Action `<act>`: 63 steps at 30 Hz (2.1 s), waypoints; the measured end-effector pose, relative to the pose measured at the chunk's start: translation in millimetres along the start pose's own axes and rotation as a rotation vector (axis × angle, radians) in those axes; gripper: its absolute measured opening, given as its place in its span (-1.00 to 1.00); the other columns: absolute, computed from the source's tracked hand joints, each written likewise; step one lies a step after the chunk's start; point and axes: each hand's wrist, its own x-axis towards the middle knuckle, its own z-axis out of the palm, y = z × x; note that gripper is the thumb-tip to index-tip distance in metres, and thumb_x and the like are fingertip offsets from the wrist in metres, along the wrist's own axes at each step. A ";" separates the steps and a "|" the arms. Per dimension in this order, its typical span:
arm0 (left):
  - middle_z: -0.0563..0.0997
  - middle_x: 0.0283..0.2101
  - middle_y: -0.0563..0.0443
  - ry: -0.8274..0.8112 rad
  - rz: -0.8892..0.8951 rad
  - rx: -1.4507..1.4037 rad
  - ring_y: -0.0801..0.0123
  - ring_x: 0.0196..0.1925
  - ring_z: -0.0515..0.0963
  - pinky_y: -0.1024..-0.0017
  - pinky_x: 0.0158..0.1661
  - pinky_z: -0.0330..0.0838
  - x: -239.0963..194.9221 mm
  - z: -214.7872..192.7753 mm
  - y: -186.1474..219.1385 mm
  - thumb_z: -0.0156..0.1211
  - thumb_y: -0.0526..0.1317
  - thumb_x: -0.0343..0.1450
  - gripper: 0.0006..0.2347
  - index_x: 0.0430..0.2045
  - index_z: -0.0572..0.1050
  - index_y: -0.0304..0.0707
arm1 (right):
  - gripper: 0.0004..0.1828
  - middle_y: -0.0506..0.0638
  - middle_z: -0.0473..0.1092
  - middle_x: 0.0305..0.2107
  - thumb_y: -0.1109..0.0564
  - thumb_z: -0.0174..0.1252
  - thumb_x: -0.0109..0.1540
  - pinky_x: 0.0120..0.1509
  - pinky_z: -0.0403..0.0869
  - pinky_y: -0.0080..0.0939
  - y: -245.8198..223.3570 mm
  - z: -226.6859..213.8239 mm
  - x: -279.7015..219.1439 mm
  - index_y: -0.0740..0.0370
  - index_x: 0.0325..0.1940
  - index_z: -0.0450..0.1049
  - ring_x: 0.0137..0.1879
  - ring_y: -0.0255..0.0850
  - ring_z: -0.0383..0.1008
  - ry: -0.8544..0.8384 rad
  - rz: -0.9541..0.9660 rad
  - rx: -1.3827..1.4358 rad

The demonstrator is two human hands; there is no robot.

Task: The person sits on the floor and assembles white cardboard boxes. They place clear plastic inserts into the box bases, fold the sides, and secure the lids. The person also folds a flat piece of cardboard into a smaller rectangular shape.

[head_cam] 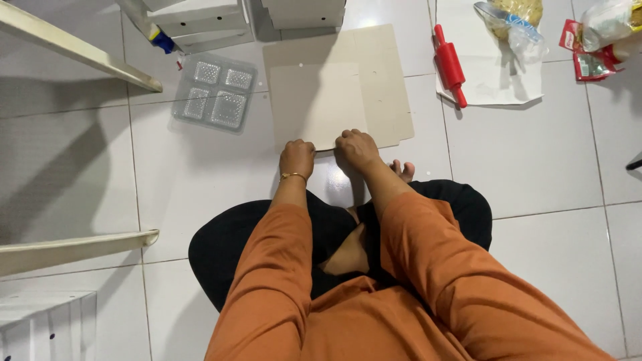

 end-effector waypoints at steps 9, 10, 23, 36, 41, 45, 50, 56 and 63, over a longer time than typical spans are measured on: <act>0.64 -0.25 0.06 -0.004 -0.073 0.036 0.14 0.02 0.60 0.10 0.04 0.52 15.5 1.1 -10.6 0.22 -0.05 0.44 -0.88 -0.30 0.66 0.09 | -0.89 -0.16 0.46 -0.49 -0.01 0.21 0.18 -0.17 0.52 -0.20 10.8 9.6 19.1 -0.04 -0.37 0.61 -0.28 -0.20 0.53 0.103 0.095 0.083; 0.64 -0.25 0.06 -0.007 -0.074 0.036 0.14 0.02 0.60 0.10 0.04 0.52 18.1 3.7 -12.5 0.22 -0.05 0.44 -0.88 -0.30 0.66 0.09 | -0.89 -0.16 0.46 -0.49 -0.01 0.21 0.18 -0.17 0.52 -0.20 10.5 6.8 19.4 -0.04 -0.37 0.61 -0.28 -0.20 0.53 0.101 0.096 0.084; 0.68 -0.30 0.02 0.114 -0.143 -0.074 0.12 -0.08 0.65 0.09 0.04 0.41 24.0 -11.1 -14.8 0.42 -0.01 0.30 -0.79 -0.35 0.58 0.00 | -0.75 -0.05 0.52 -0.42 -0.19 0.31 0.17 0.03 0.43 0.03 14.6 -7.8 26.4 -0.03 -0.31 0.61 -0.14 -0.02 0.56 0.007 0.329 0.242; 0.47 -0.04 -0.11 0.101 -0.481 -0.209 -0.04 0.13 0.49 -0.01 0.09 0.35 14.3 -47.7 1.8 0.59 0.09 0.15 -0.46 -0.15 0.44 -0.10 | -0.34 -0.03 0.33 -0.16 -0.22 0.53 0.00 0.12 0.31 0.09 11.0 2.3 22.1 0.03 0.04 0.46 0.03 -0.01 0.39 0.165 0.471 0.167; 0.45 -0.01 -0.11 0.081 -0.489 -0.195 -0.05 0.15 0.47 -0.04 0.11 0.34 15.8 -43.5 -0.5 0.59 0.10 0.14 -0.44 -0.14 0.41 -0.09 | -0.49 0.14 0.37 0.17 -0.03 0.25 0.18 0.40 0.19 0.36 -29.4 27.4 12.5 0.08 0.20 0.47 0.39 0.12 0.29 0.203 -0.010 0.020; 0.42 0.02 -0.06 0.067 -0.497 -0.160 0.00 0.18 0.44 -0.02 0.12 0.35 24.9 -28.3 -10.1 0.58 0.16 0.13 -0.41 -0.12 0.38 -0.02 | -0.39 0.26 0.25 0.37 0.02 -0.07 0.28 0.50 0.14 0.27 -62.4 39.4 -1.2 0.26 0.41 0.33 0.52 0.16 0.17 0.023 -0.183 -0.004; 0.40 -0.01 -0.06 0.093 -0.493 -0.186 0.00 0.16 0.45 -0.01 0.11 0.36 19.8 -34.2 -5.6 0.59 0.12 0.14 -0.43 -0.15 0.37 -0.04 | -0.21 0.23 -0.11 0.55 -0.12 -0.14 0.40 0.59 -0.02 0.26 -66.0 13.6 -5.6 0.26 0.63 -0.11 0.66 0.11 -0.17 -0.317 -0.110 -0.028; 0.41 -0.01 -0.05 0.084 -0.471 -0.180 -0.01 0.15 0.46 -0.02 0.09 0.39 20.0 -32.9 -9.8 0.59 0.10 0.15 -0.46 -0.15 0.40 -0.04 | -0.21 0.13 -0.18 0.58 -0.22 -0.21 0.41 0.61 -0.07 0.27 -68.0 -9.1 -5.9 0.18 0.64 -0.13 0.68 0.01 -0.24 -0.405 -0.045 0.007; 0.44 -0.02 -0.06 0.056 -0.471 -0.218 -0.03 0.14 0.51 0.00 0.06 0.47 22.2 -41.0 -11.8 0.61 0.01 0.17 -0.51 -0.16 0.45 -0.06 | -0.21 0.06 -0.26 0.60 -0.24 -0.27 0.42 0.61 -0.07 0.30 -55.9 -29.2 -5.4 0.13 0.66 -0.17 0.69 -0.07 -0.30 -0.520 0.069 0.023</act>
